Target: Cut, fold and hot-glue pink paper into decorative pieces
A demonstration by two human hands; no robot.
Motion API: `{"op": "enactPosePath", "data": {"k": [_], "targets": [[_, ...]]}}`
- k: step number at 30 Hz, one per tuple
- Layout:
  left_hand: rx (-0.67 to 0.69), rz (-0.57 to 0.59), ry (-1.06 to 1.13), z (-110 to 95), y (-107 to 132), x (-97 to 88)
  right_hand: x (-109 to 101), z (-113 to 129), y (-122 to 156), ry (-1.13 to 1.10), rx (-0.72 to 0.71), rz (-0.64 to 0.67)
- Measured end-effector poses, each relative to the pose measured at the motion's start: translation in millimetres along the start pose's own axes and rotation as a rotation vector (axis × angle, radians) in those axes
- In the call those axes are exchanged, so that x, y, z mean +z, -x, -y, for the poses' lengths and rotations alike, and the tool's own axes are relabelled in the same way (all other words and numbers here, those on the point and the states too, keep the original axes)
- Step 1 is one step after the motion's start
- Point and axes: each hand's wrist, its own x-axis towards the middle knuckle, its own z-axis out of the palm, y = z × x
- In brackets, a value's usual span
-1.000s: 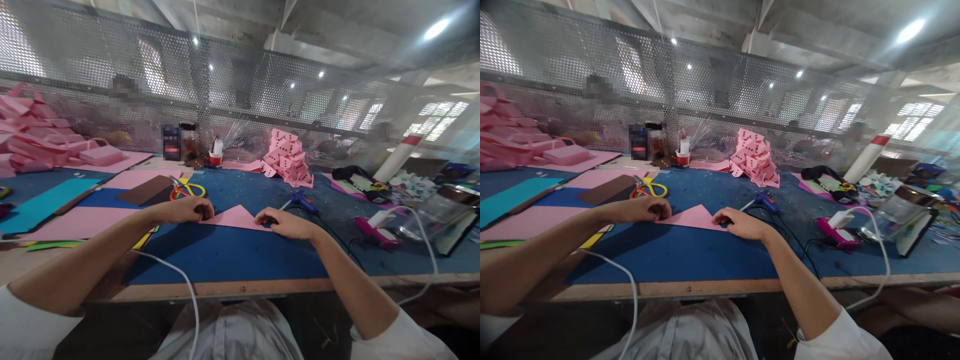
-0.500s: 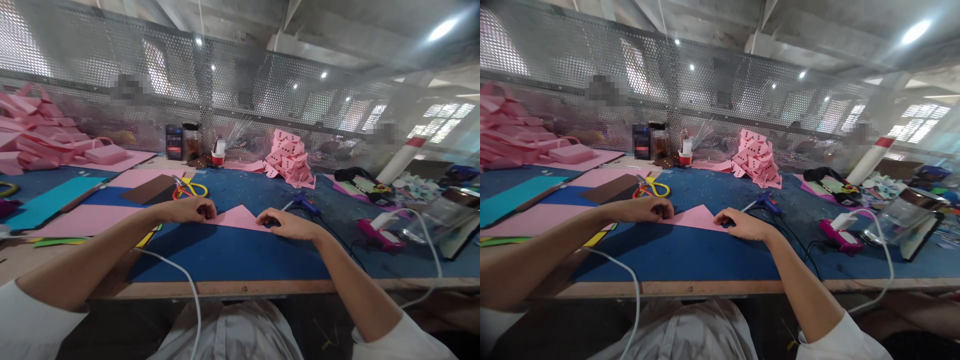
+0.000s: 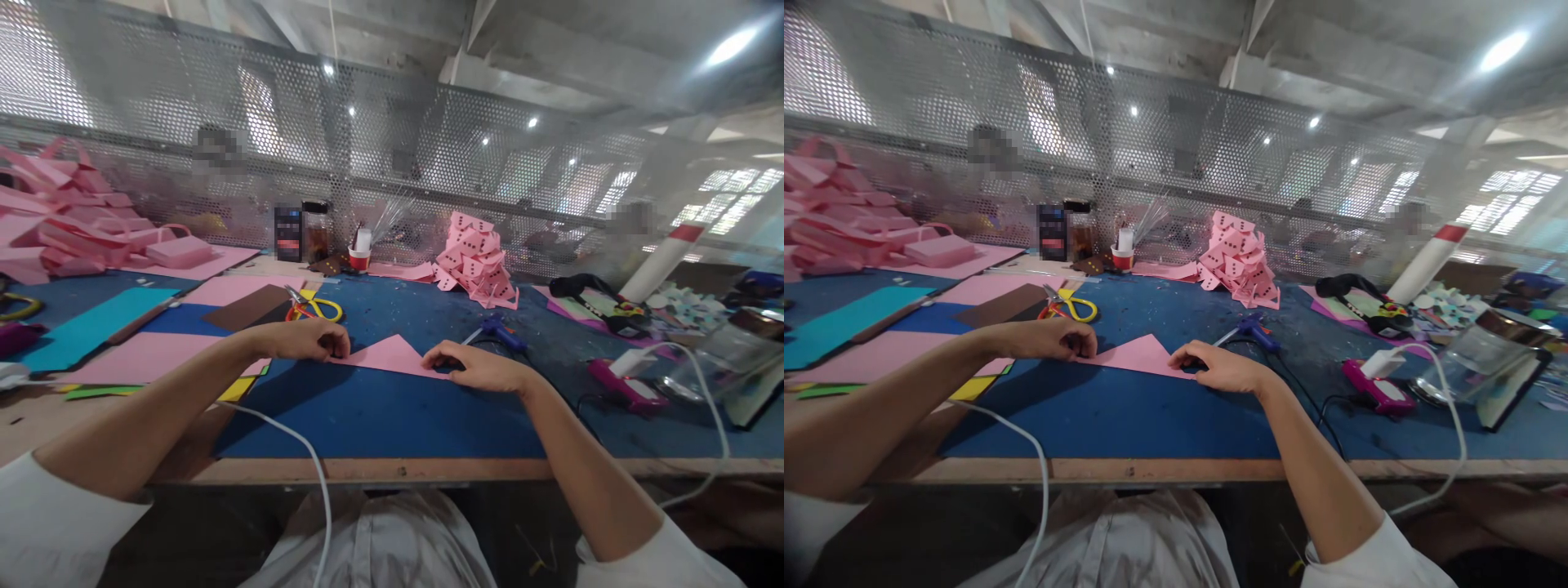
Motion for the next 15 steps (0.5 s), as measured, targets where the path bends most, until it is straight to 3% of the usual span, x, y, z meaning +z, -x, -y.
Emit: {"op": "enactPosePath", "data": {"k": [15], "targets": [[0.005, 0.040, 0.039, 12.9, 6.4, -8.4, -3.5, 4.5, 3.9, -0.007, 0.023, 0.023]]}}
